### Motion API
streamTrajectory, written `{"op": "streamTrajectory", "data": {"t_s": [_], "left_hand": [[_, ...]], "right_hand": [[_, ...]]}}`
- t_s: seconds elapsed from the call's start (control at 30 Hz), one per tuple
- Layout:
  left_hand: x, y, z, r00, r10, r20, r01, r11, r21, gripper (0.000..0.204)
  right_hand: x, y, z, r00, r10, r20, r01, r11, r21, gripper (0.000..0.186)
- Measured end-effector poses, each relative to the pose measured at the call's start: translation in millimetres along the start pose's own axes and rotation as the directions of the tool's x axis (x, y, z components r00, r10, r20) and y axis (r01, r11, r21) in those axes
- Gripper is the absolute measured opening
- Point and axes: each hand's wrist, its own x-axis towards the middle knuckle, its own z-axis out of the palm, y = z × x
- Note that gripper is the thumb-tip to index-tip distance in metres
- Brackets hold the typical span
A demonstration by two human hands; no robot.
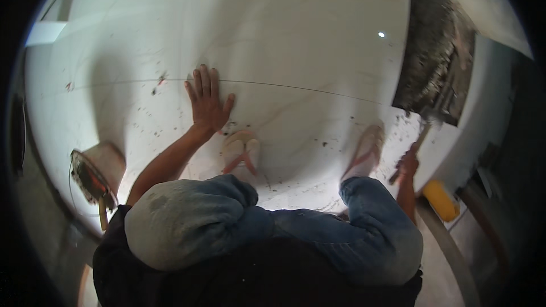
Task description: The person levels a cement base with a trowel, places a large white tile onto the surface, and taps it with a mallet to secure it.
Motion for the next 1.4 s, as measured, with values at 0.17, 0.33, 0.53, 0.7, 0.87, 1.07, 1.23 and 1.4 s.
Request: {"op": "streamTrajectory", "data": {"t_s": [0.17,0.33,0.53,0.7,0.87,1.07,1.23,1.4], "left_hand": [[28.2,57.1,-5.5,0.786,0.543,0.294,-0.527,0.838,-0.139,0.077],[29.2,130.1,7.2,0.335,0.878,0.342,-0.793,0.459,-0.4,0.072],[-24.1,164.3,13.7,-0.005,0.903,0.429,-0.383,0.395,-0.835,0.063],[-38.6,166.0,-16.5,0.039,0.602,0.798,0.261,0.764,-0.59,0.046],[-55.0,154.9,-32.7,0.44,0.413,0.798,0.254,0.794,-0.552,0.047],[-68.0,171.9,-87.3,0.549,0.135,0.825,0.219,0.929,-0.298,0.045],[-133.5,205.0,-25.7,0.687,0.278,0.672,0.384,0.646,-0.66,0.038],[-132.4,212.1,-15.6,0.67,0.348,0.656,0.473,0.482,-0.738,0.05]], "right_hand": [[-24.0,126.7,-9.6,0.93,0.339,-0.141,-0.328,0.94,0.097,0.061],[-20.5,224.5,7.4,0.889,0.436,0.143,-0.452,0.884,0.117,0.059],[19.1,101.4,-53.1,0.896,0.444,-0.013,-0.324,0.632,-0.704,0.068],[93.7,-28.4,-80.1,0.95,0.008,0.312,0.28,0.423,-0.862,0.064],[125.3,-47.9,-75.7,0.928,-0.12,0.352,0.361,0.52,-0.774,0.072],[189.7,31.5,-74.0,0.527,-0.515,0.676,0.849,0.277,-0.451,0.052],[153.3,-13.6,-63.1,0.729,-0.563,0.389,0.684,0.615,-0.393,0.034],[59.6,-123.2,-35.8,0.405,-0.705,0.582,0.914,0.307,-0.264,0.039]]}}
